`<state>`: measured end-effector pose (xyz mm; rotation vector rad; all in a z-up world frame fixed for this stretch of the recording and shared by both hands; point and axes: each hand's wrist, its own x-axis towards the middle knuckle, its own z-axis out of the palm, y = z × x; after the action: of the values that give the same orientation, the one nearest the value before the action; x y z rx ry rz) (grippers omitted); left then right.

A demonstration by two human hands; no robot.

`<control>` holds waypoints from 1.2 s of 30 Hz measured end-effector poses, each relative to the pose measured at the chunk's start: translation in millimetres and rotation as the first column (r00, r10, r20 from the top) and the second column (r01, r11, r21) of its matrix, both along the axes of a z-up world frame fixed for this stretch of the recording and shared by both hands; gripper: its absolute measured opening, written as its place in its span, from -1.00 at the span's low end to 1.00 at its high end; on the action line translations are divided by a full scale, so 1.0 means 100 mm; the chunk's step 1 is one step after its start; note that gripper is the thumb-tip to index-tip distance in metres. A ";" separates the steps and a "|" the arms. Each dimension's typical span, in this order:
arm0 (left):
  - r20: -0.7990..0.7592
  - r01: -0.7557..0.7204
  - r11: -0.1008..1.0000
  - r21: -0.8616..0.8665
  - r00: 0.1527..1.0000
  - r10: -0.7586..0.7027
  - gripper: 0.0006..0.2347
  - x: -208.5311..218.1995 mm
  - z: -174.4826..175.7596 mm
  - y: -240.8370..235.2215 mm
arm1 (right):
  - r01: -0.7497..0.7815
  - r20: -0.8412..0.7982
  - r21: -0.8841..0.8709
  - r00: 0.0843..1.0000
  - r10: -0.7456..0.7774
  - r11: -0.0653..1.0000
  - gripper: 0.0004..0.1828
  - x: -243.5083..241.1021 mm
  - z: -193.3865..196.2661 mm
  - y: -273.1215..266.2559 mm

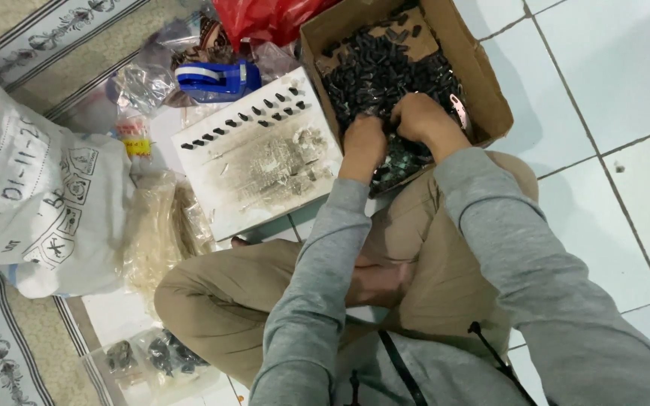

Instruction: Assembling small black components into a white template board while sitting on the floor.

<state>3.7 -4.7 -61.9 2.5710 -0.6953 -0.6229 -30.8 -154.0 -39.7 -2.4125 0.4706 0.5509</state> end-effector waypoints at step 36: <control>-0.403 -0.556 0.680 -0.477 0.826 0.393 -0.74 0.12 0.69 0.09 | -0.241 -0.057 -0.135 0.970 0.236 0.961 -0.81 -0.11 -0.04 0.22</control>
<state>16.1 4.2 7.5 1.9120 -0.0585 -0.4690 -42.0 -131.6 -43.6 -2.6174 0.2419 0.6915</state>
